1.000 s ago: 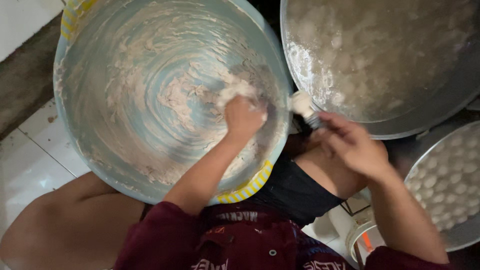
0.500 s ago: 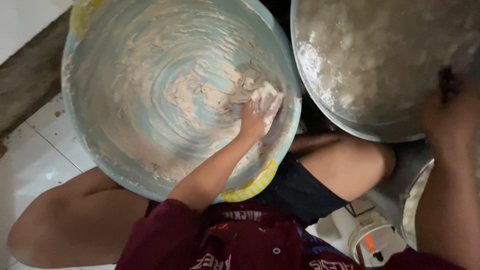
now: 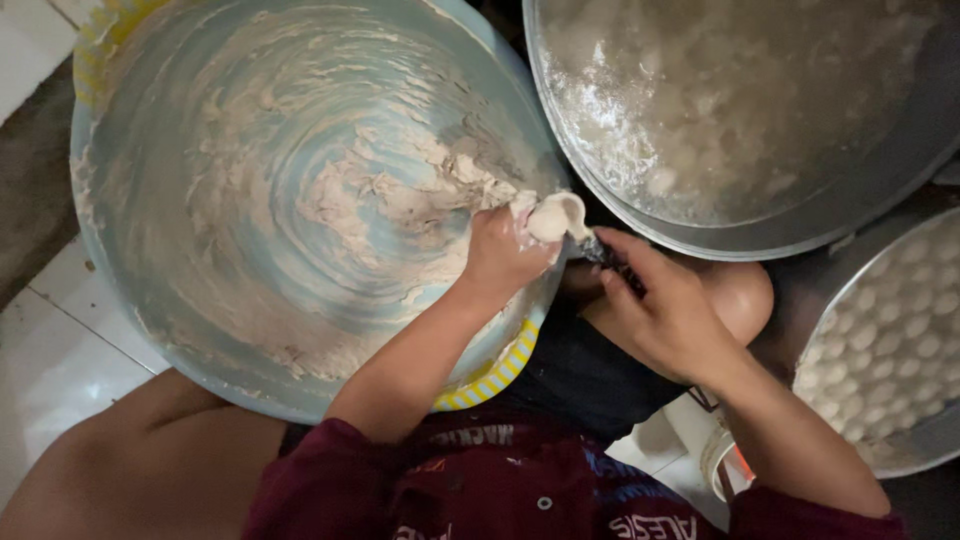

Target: The person sits on the floor beside a large basin of dough and a pan of hot water. They scoop portions of dough with a spoon, shape the portion against the basin edge by hand, and drop the dough ball into the water, repeating the cycle continuously while trays of formed dough balls sit nearby.

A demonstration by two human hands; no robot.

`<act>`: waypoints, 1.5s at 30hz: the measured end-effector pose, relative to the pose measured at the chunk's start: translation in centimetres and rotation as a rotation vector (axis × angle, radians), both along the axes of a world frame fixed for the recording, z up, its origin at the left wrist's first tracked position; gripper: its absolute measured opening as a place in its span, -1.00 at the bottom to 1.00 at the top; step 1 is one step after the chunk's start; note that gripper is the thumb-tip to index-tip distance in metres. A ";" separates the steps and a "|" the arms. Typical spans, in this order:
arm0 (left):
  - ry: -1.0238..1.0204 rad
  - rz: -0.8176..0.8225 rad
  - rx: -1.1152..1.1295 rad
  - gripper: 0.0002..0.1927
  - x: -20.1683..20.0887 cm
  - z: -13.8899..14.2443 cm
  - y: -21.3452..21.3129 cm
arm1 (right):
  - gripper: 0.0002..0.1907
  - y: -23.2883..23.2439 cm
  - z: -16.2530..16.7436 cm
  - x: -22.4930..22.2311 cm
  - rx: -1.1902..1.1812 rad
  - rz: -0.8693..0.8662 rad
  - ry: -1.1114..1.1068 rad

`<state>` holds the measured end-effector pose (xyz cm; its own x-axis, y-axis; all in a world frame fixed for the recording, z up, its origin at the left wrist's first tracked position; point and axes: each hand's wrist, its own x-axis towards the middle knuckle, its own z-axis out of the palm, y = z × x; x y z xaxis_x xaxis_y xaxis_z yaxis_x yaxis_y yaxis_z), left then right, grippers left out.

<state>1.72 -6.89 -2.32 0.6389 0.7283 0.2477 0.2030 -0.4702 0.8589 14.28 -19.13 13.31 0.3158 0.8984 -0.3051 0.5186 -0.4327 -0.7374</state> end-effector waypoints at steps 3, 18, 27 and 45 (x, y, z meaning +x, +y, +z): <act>0.085 -0.008 -0.199 -0.84 0.1 -0.2 -0.3 | -0.57 0.1 -0.2 0.1 -0.052 0.013 0.119; 0.267 0.340 -0.307 -0.56 -0.9 -10.0 -0.2 | -0.48 -3.7 -2.8 13.5 -0.039 -0.395 -0.331; -0.097 0.169 0.022 -0.84 -0.5 -3.8 0.1 | -0.57 -3.5 -0.3 8.6 -0.118 -0.598 0.098; 0.608 0.185 -0.072 -0.78 -6.1 -10.0 6.1 | -0.48 -0.5 -3.1 4.0 -0.252 -0.273 0.459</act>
